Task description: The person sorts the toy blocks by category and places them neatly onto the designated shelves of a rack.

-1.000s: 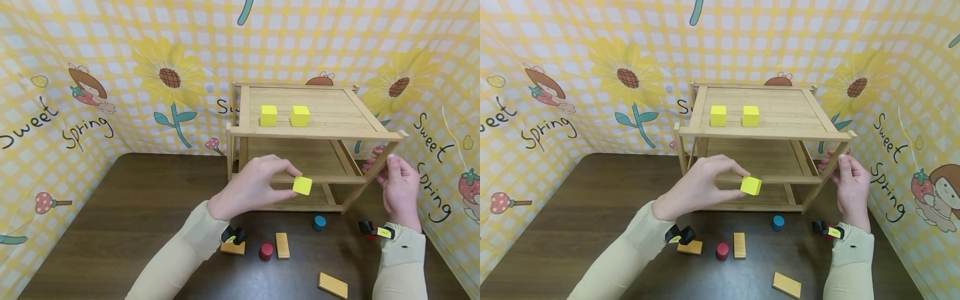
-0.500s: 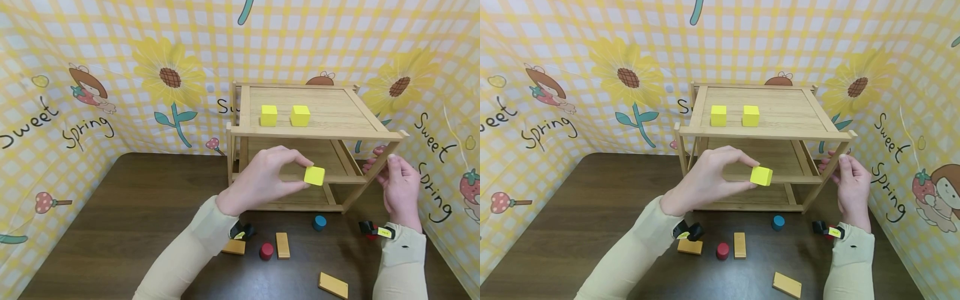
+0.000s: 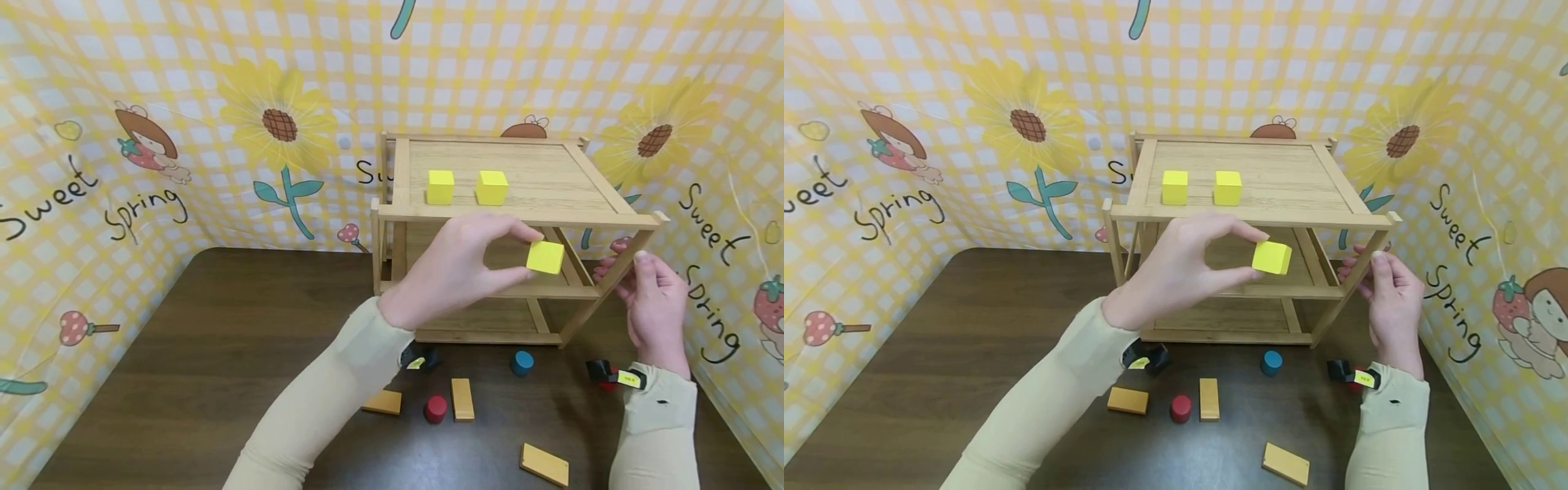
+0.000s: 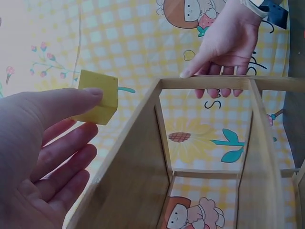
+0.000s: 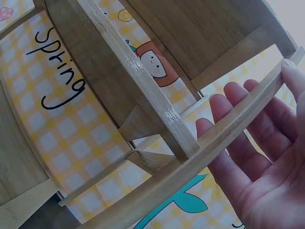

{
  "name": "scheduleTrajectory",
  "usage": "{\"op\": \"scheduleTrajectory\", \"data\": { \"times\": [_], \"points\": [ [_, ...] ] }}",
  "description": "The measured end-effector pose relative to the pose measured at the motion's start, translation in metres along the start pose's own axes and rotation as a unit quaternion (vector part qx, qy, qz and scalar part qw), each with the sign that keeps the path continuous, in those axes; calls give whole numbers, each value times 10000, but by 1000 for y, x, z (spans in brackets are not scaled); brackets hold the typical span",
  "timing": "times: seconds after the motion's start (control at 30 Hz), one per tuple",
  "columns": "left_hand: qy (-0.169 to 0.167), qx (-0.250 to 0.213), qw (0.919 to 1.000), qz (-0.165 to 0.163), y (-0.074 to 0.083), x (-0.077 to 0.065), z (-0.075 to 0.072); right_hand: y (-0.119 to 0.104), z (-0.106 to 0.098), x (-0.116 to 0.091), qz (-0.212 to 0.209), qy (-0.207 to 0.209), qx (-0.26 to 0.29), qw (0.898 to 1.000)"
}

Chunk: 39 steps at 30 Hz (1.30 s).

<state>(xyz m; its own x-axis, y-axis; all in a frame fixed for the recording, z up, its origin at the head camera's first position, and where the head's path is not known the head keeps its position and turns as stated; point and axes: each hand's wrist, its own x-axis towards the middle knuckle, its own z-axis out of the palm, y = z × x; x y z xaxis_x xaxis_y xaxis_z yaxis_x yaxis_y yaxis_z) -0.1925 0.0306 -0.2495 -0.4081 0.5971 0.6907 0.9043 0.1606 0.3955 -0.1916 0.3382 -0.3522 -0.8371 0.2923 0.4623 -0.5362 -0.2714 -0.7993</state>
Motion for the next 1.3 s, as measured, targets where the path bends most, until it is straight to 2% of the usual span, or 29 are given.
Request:
{"op": "scheduleTrajectory", "data": {
  "times": [0.13, 0.3, 0.43, 0.57, 0.67, 0.83, 1.07, 1.3],
  "points": [
    [28, -59, 10000, 29, 1, 12, 0, 0, 0, 0, -1, -8, 13, 10000],
    [21, -155, 9992, -355, 5, 27, -4, -1, 0, 0, 32, -13, -27, 10000],
    [123, -92, 9988, -457, 6, 39, -9, -2, 0, 0, 63, 18, -110, 9999],
    [-73, 82, 9968, -786, 5, 51, -14, -2, 0, -1, 67, 3, -45, 10000],
    [-288, 151, 9932, -1122, 4, 61, -16, -1, 0, -1, 51, 5, 1, 10000],
    [-396, 272, 9873, -1513, -4, 74, -18, -1, 0, -1, 29, -13, 43, 10000],
    [-626, 374, 9744, -2129, -14, 88, -20, 1, -1, -2, 8, -32, 26, 10000],
    [-783, 693, 9643, -2433, -12, 96, -20, 0, -1, -1, 19, -15, -14, 10000]
  ]
}}
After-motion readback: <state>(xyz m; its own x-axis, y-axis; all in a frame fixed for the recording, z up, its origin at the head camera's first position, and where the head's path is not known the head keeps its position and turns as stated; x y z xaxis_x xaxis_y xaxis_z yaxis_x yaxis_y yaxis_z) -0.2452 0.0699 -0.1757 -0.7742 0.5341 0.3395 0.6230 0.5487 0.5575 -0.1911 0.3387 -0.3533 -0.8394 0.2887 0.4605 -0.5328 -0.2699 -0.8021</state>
